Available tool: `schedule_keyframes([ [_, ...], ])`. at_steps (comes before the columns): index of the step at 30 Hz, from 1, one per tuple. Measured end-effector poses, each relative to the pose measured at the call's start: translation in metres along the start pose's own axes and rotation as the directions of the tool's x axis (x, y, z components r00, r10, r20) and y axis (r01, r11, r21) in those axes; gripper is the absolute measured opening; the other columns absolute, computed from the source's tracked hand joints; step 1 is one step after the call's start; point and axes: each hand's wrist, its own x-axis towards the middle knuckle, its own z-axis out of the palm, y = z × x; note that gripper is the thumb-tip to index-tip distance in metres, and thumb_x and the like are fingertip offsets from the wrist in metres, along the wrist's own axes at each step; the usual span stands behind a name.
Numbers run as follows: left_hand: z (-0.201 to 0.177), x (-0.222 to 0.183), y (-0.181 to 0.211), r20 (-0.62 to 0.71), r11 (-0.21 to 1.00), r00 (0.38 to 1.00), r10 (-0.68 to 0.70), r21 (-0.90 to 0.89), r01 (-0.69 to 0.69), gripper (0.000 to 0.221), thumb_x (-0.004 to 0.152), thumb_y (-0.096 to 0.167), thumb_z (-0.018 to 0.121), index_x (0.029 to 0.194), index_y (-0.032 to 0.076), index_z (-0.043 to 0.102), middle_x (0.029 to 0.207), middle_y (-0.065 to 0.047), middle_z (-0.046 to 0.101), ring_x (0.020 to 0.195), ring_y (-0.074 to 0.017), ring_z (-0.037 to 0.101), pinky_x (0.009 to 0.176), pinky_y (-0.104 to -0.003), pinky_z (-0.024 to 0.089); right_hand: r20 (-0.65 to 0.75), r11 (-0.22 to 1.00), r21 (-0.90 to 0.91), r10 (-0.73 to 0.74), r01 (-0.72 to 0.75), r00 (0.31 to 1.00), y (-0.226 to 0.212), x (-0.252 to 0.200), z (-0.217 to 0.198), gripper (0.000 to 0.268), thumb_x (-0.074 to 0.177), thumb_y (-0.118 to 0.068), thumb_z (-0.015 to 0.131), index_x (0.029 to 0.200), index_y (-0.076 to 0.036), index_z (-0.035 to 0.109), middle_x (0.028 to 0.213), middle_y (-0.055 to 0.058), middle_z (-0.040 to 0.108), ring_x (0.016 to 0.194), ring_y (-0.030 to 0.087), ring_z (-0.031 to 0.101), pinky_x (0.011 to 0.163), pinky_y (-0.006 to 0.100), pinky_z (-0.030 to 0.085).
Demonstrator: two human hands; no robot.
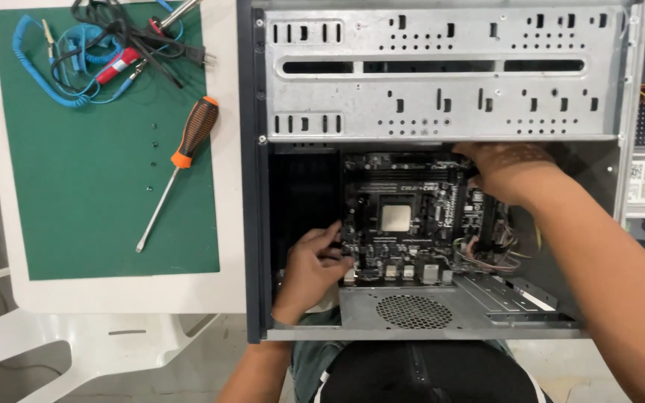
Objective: Cleaning a motherboard with a brush and then installing it into a computer case using a screwdriver.
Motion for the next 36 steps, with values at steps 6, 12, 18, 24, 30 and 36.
schedule_keyframes([
  [6,-0.005,-0.004,0.017,-0.024,0.983,0.996,0.088,0.165,-0.083,0.069,0.082,0.013,0.079,0.146,0.011,0.053,0.119,-0.002,0.056,0.096,-0.0117,0.059,0.083,-0.021,0.057,0.009,1.000,0.015,0.020,-0.020,1.000,-0.017,-0.029,-0.018,0.068,0.100,-0.021,0.058,0.158,-0.031,0.024,0.166,0.007,0.025,0.146,0.032,0.039,0.116,0.047,0.045],
  [12,-0.001,-0.004,0.016,-0.029,0.954,0.997,0.077,0.291,-0.065,0.079,0.080,0.015,0.081,0.151,0.013,0.045,0.119,-0.004,0.052,0.103,-0.0171,0.057,0.091,-0.028,0.059,-0.035,0.998,-0.062,0.004,-0.007,0.999,-0.021,-0.027,-0.013,0.063,0.100,-0.024,0.056,0.156,-0.029,0.029,0.158,0.011,0.038,0.139,0.033,0.048,0.115,0.048,0.048],
  [18,0.001,0.005,0.013,-0.052,0.958,0.987,0.151,0.256,-0.133,0.077,0.079,0.013,0.083,0.148,0.012,0.048,0.124,-0.007,0.052,0.103,-0.0180,0.058,0.090,-0.031,0.064,-0.161,0.991,-0.131,0.005,-0.027,0.987,-0.023,-0.023,-0.008,0.049,0.099,-0.028,0.059,0.145,-0.018,0.046,0.150,0.017,0.048,0.122,0.035,0.063,0.098,0.047,0.062],
  [24,-0.001,0.007,0.028,-0.055,0.983,0.997,0.063,0.175,-0.052,0.079,0.073,0.010,0.085,0.144,0.004,0.053,0.136,-0.025,0.055,0.114,-0.0384,0.063,0.088,-0.042,0.063,-0.387,0.288,-0.465,-0.917,0.837,0.101,-0.067,-0.015,0.094,0.016,0.085,-0.009,0.067,0.098,-0.016,0.072,0.088,0.006,0.068,0.085,0.028,0.068,0.067,0.040,0.056],
  [30,-0.001,0.007,0.018,-0.084,0.988,0.995,0.058,0.147,-0.045,0.078,0.076,0.014,0.082,0.145,0.000,0.048,0.131,-0.026,0.059,0.111,-0.0333,0.065,0.086,-0.040,0.063,-0.404,0.090,-0.661,-0.879,0.745,-0.252,-0.096,-0.011,0.115,0.009,0.085,-0.015,0.069,0.094,-0.015,0.067,0.082,0.005,0.057,0.082,0.026,0.058,0.066,0.038,0.044],
  [36,0.002,0.010,0.011,-0.109,0.997,0.993,0.044,0.070,-0.036,0.074,0.074,0.017,0.084,0.141,0.004,0.055,0.133,-0.021,0.059,0.110,-0.0278,0.066,0.084,-0.037,0.064,-0.395,0.055,-0.664,-0.872,0.745,-0.288,-0.096,0.026,0.135,0.003,0.092,-0.019,0.066,0.095,-0.018,0.066,0.096,0.005,0.062,0.096,0.029,0.059,0.070,0.039,0.042],
])
